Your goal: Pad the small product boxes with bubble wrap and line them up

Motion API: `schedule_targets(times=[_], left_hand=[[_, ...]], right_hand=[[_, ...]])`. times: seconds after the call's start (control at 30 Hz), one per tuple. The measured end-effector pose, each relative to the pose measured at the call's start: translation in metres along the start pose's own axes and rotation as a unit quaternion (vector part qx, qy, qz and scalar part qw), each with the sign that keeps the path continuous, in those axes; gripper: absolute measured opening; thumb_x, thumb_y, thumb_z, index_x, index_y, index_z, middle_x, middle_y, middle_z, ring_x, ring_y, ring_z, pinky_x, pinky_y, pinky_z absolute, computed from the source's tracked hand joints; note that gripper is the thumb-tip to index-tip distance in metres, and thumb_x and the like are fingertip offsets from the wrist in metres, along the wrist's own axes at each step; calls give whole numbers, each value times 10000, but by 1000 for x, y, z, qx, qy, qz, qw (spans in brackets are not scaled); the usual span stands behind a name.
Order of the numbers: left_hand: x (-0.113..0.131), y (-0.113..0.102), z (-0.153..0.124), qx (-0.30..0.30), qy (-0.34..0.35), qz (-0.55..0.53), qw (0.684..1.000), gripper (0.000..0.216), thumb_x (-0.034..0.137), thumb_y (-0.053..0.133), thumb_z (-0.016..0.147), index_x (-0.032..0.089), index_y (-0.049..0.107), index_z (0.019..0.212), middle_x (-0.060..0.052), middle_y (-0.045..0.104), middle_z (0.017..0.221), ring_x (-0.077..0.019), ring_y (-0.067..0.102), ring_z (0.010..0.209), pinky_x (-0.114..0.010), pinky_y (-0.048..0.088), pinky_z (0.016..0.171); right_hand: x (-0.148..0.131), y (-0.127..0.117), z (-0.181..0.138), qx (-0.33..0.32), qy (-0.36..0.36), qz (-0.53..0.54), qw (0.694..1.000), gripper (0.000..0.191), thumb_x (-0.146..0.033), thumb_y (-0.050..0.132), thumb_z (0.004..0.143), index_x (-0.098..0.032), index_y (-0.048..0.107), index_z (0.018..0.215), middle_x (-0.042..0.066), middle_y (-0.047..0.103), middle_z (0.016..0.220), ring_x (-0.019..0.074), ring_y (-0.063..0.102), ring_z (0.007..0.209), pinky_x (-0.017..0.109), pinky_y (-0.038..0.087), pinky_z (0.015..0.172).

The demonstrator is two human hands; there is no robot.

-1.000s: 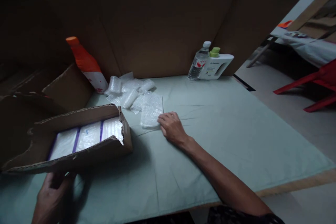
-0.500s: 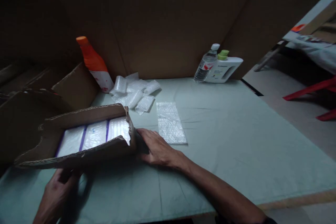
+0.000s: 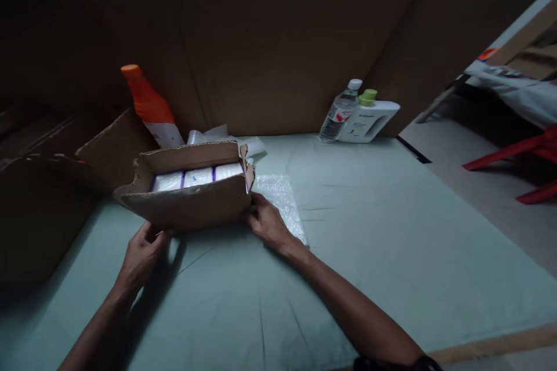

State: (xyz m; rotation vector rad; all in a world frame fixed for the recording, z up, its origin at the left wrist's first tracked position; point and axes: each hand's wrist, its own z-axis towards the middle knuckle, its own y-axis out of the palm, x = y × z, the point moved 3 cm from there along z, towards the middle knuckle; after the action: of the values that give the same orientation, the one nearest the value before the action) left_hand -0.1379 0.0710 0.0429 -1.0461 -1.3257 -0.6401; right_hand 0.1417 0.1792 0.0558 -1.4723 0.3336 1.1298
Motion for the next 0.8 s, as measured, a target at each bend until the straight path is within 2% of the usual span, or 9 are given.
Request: schedule_targets(times=[0.13,0.23,0.3,0.37,0.47,0.53,0.6,0.7,0.8], left_hand=[[-7,7,9,1,2,-34,999,547,437,729,725,160,597,1178,-124,698,1199,-269,637,1168,-380,484,1014],[-21,-4,-8,32,-29,-71,997,644,437,759,726,198,550,1285,-136,639,1328,-270,598,1262,-415,447,1095],[-29,-14,-27,45,-49,-78,995,693,450,766,742,221,517,1347,-140,610,1377,-275,580,1292,-454,420,1131],[-34,-23,-49,46,-70,-71,994,682,474,758,764,223,524,1354,-141,616,1378,-284,582,1290,-493,401,1149],[-35,-27,-78,29,-109,-46,993,607,515,754,761,201,611,1259,-140,657,1334,-297,596,1273,-507,382,1167],[-34,-22,-95,-9,-130,-46,990,584,534,768,732,188,657,1189,-145,682,1300,-306,602,1268,-491,396,1161],[-35,-12,-109,-59,-140,-67,986,603,546,780,709,176,667,1171,-161,699,1265,-314,624,1239,-475,445,1120],[-39,3,-124,-118,-139,-118,976,739,562,785,695,148,592,1277,-199,694,1243,-316,671,1149,-452,537,995],[-39,14,-132,-123,-128,-136,975,904,577,746,718,150,431,1449,-183,682,1228,-296,684,1089,-400,573,864]], right_hand=[[5,-15,-9,15,-71,-110,991,435,-203,499,890,-147,553,1318,180,617,1342,306,570,1244,498,483,1020],[13,-31,-44,-47,-133,-219,966,491,-257,578,894,-174,528,1376,177,540,1445,324,498,1328,512,443,1060],[20,-43,-69,-77,-148,-280,945,538,-246,627,870,-193,523,1396,165,513,1476,334,478,1342,509,433,1051],[28,-52,-86,-74,-139,-328,931,522,-202,631,861,-195,545,1376,161,549,1436,338,509,1298,501,437,1017],[32,-53,-93,-48,-101,-374,921,325,-124,554,893,-188,657,1195,144,685,1185,298,621,1063,440,468,889],[27,-43,-90,-44,-95,-376,921,268,-94,498,917,-181,695,1076,124,721,1010,261,643,902,397,463,807],[14,-26,-88,-62,-110,-346,930,256,-101,479,930,-176,704,1027,107,734,934,242,650,834,380,456,782],[-19,9,-95,-116,-133,-241,954,237,-150,505,941,-169,702,1071,101,755,987,237,678,891,389,469,847],[-57,45,-108,-181,-123,-106,970,300,-245,590,945,-172,665,1227,99,756,1094,237,689,981,395,477,929]])
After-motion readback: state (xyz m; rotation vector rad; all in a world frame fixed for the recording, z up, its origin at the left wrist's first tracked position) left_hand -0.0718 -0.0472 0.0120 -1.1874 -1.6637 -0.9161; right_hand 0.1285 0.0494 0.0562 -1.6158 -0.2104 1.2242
